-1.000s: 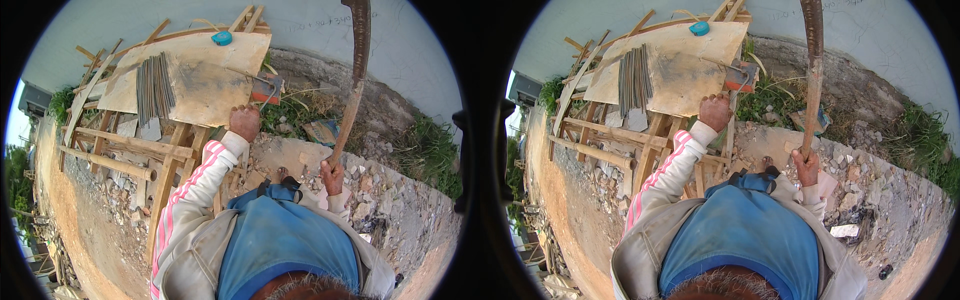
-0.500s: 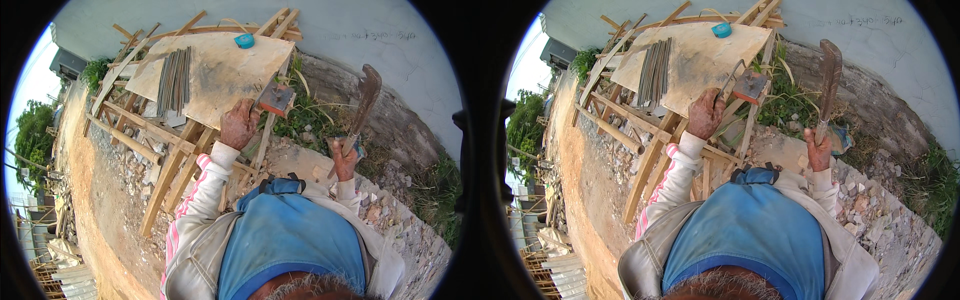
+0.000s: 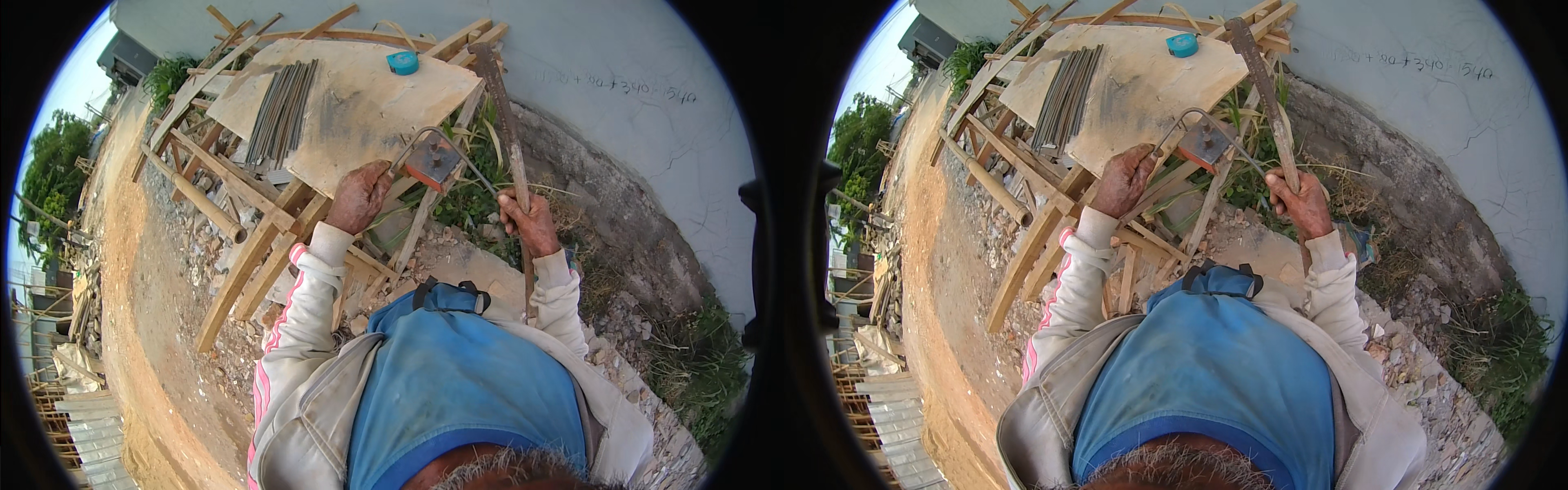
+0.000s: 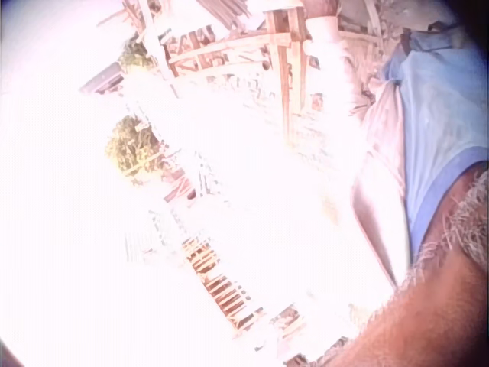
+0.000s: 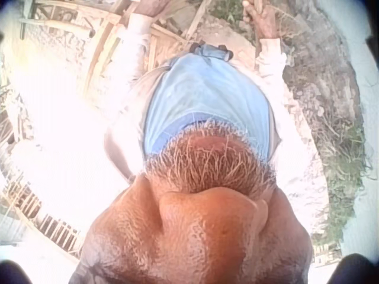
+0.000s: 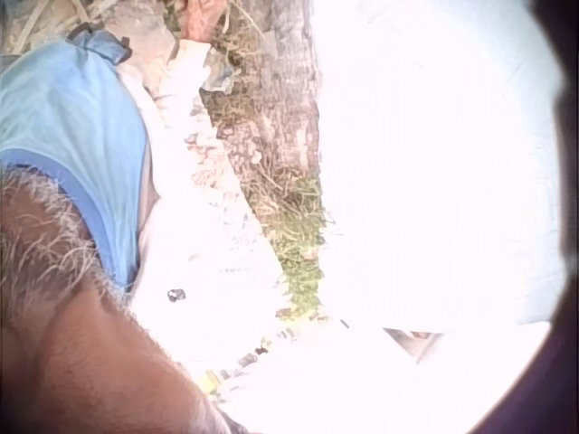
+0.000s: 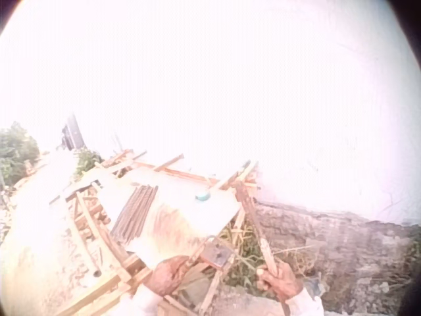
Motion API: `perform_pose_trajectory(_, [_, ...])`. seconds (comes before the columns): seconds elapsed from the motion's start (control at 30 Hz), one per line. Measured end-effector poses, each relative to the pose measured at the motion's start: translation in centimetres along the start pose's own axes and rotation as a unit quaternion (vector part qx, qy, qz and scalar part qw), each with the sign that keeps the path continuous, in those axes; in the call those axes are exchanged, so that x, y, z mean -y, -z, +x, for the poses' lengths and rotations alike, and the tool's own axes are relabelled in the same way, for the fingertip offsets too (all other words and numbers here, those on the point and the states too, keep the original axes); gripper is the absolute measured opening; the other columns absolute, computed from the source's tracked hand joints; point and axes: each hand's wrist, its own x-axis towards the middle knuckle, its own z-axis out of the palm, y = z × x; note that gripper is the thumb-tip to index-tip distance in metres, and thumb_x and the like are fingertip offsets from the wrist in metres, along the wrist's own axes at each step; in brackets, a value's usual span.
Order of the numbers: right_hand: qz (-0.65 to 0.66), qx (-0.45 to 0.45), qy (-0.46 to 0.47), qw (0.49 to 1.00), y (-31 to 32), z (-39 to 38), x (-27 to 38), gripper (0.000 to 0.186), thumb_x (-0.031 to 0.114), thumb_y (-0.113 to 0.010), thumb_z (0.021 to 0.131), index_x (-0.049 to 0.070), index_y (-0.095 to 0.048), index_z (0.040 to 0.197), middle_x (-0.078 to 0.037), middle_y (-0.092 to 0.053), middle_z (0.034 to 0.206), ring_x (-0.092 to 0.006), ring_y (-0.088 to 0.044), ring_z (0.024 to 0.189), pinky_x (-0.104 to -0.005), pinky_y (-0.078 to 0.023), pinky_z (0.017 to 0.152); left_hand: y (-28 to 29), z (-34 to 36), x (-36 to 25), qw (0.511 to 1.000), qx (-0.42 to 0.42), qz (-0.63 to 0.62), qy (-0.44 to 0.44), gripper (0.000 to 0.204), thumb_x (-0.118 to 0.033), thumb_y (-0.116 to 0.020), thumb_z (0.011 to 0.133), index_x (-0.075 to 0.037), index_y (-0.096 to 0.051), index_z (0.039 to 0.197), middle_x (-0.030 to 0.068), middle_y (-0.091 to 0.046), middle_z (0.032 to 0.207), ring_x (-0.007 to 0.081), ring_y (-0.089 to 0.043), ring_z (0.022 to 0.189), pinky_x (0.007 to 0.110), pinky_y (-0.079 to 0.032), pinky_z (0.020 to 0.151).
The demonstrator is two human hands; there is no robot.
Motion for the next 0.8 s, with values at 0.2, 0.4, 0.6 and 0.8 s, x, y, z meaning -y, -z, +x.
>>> perform_pose_trajectory(0.2, [-0.023,0.036,-0.007,0.999,0.1,2.5,-0.6,0.029,0.026,-0.07,0.093,-0.001,-0.065,0.098,0.001,-0.053,0.061,-0.0067,-0.045,0.048,-0.0245,-0.037,0.045,-3.0,0.3,2.6,0.986,0.019,0.154,0.052,0.025,-0.027,-0.056,0.097,-0.009,-0.063,0.113,0.0154,-0.07,0.092,0.0368,-0.067,0.081,0.048,-0.053,0.067])
perform_pose_trajectory(0.4, [-0.063,0.039,-0.044,0.996,-0.7,4.2,-0.8,0.026,0.024,-0.069,0.093,-0.001,-0.064,0.097,0.001,-0.053,0.06,-0.0068,-0.044,0.047,-0.0252,-0.036,0.043,-4.1,0.0,4.4,0.975,0.03,0.202,0.085,0.021,-0.029,-0.059,0.094,-0.01,-0.059,0.103,0.0137,-0.069,0.088,0.0362,-0.067,0.078,0.047,-0.053,0.066])
perform_pose_trajectory(0.6, [-0.061,0.039,-0.063,0.995,-1.5,3.8,-2.0,0.023,0.021,-0.068,0.094,-0.001,-0.062,0.096,0.001,-0.054,0.059,-0.0067,-0.044,0.045,-0.0248,-0.035,0.042,-3.4,-1.4,5.0,0.975,0.052,0.199,0.078,0.023,-0.03,-0.061,0.093,-0.009,-0.057,0.102,0.0129,-0.067,0.088,0.036,-0.066,0.079,0.047,-0.052,0.067])
perform_pose_trajectory(0.8, [0.017,0.006,-0.055,0.998,-1.9,3.5,-2.5,0.018,0.018,-0.066,0.095,0.0,-0.062,0.095,0.0,-0.054,0.061,-0.0065,-0.044,0.046,-0.0242,-0.035,0.042,-2.5,-1.8,5.4,0.97,0.072,0.215,0.09,0.03,-0.037,-0.061,0.094,-0.008,-0.056,0.093,0.0127,-0.064,0.084,0.0361,-0.065,0.076,0.047,-0.051,0.064])
